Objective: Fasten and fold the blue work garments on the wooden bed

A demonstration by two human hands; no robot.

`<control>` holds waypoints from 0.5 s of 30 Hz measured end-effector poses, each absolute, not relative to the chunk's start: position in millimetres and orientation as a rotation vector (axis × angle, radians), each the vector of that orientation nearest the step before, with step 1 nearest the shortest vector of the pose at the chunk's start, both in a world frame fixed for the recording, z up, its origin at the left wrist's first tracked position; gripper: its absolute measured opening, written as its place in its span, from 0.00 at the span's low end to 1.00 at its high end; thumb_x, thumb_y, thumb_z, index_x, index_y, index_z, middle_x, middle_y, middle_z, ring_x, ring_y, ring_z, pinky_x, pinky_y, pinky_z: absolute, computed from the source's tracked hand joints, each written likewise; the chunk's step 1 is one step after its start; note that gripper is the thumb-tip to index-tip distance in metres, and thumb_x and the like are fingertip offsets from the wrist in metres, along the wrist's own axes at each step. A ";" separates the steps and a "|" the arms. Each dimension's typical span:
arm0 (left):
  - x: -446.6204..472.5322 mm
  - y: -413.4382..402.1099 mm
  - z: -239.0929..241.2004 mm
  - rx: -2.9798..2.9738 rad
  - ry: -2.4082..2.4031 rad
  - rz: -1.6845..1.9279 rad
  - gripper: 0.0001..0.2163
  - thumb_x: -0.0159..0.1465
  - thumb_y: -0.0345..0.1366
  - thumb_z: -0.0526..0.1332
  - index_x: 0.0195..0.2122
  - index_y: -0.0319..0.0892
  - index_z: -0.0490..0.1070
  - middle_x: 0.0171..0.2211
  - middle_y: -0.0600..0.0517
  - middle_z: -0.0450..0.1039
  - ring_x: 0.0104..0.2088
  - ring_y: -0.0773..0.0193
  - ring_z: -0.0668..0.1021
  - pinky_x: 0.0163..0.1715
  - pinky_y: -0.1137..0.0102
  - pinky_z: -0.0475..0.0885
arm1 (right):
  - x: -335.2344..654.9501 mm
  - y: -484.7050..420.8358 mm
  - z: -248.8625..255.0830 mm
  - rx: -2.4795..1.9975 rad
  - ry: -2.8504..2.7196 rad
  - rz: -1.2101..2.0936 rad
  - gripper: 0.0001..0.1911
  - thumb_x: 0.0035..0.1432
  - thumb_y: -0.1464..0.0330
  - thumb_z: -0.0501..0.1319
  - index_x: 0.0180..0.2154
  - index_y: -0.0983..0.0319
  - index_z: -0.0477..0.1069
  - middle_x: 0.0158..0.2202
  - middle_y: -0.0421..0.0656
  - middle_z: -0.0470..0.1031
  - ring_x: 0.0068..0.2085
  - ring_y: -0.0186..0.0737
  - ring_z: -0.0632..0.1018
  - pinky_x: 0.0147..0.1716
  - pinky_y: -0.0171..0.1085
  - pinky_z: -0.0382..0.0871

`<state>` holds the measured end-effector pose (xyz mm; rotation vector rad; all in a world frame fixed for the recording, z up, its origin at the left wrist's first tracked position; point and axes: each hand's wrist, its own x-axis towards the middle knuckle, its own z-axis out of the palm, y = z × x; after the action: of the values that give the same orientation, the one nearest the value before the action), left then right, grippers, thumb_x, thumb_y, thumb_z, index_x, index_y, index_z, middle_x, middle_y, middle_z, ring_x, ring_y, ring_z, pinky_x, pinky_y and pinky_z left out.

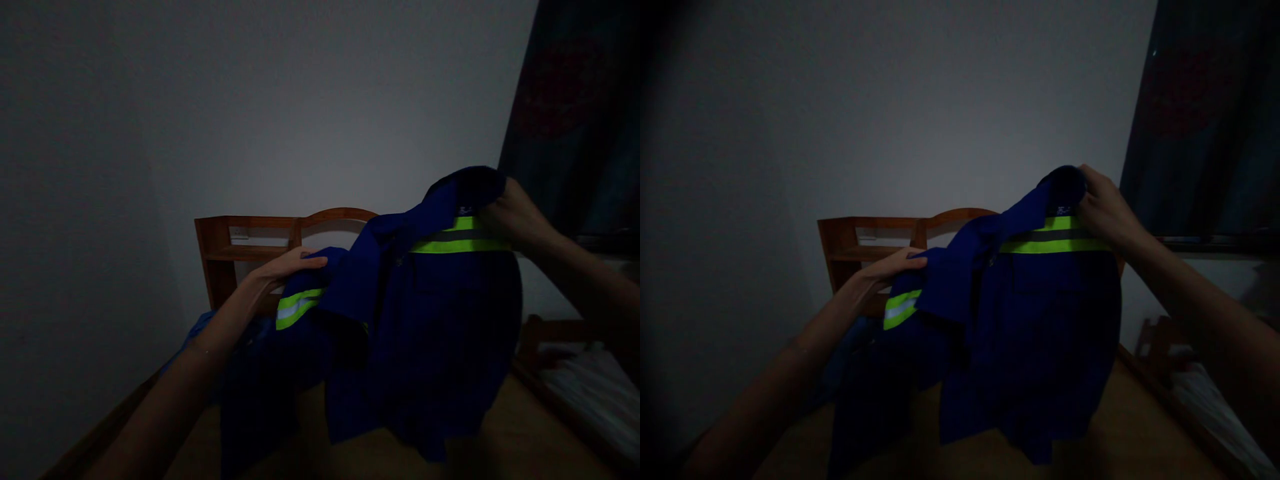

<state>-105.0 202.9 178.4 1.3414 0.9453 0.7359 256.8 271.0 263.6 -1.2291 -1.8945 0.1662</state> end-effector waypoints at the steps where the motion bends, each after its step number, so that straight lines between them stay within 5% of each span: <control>1: -111.1 206.2 184.1 1.359 0.971 0.820 0.20 0.52 0.41 0.65 0.43 0.36 0.72 0.37 0.43 0.76 0.34 0.58 0.78 0.40 0.61 0.72 | 260.2 273.1 260.4 -1.269 -1.833 0.247 0.16 0.60 0.65 0.52 0.34 0.73 0.67 0.31 0.41 0.72 0.27 0.21 0.66 0.27 0.26 0.57; 5: -135.3 221.1 216.3 1.528 1.120 1.104 0.22 0.47 0.38 0.68 0.44 0.37 0.71 0.36 0.47 0.76 0.34 0.60 0.77 0.38 0.64 0.73 | 279.1 278.0 256.6 -1.359 -1.717 0.914 0.24 0.60 0.57 0.50 0.28 0.72 0.69 0.20 0.41 0.70 0.19 0.23 0.68 0.22 0.29 0.63; 9: -150.8 235.4 254.8 1.922 1.490 1.059 0.18 0.49 0.42 0.66 0.38 0.35 0.73 0.30 0.51 0.73 0.34 0.60 0.76 0.34 0.68 0.71 | 279.1 269.4 272.3 -1.252 -2.020 1.387 0.17 0.50 0.67 0.60 0.37 0.75 0.73 0.32 0.47 0.77 0.26 0.29 0.76 0.25 0.30 0.69; 12: -155.3 248.8 284.0 2.281 1.788 0.976 0.19 0.55 0.46 0.60 0.31 0.30 0.72 0.29 0.52 0.70 0.43 0.55 0.74 0.39 0.68 0.67 | 260.3 265.8 290.1 -1.373 -2.276 1.236 0.21 0.44 0.70 0.60 0.39 0.78 0.72 0.34 0.49 0.77 0.28 0.31 0.77 0.25 0.29 0.67; 15: -152.5 263.0 309.8 2.548 2.049 0.969 0.28 0.61 0.50 0.50 0.29 0.20 0.67 0.36 0.47 0.68 0.53 0.46 0.66 0.47 0.61 0.60 | 250.3 276.3 311.9 -1.575 -2.354 0.589 0.28 0.47 0.63 0.51 0.38 0.84 0.71 0.33 0.50 0.76 0.32 0.36 0.77 0.23 0.28 0.61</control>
<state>-152.5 263.0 309.8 2.5484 2.0494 0.9686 250.3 276.3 311.9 -1.5749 -2.3536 0.5889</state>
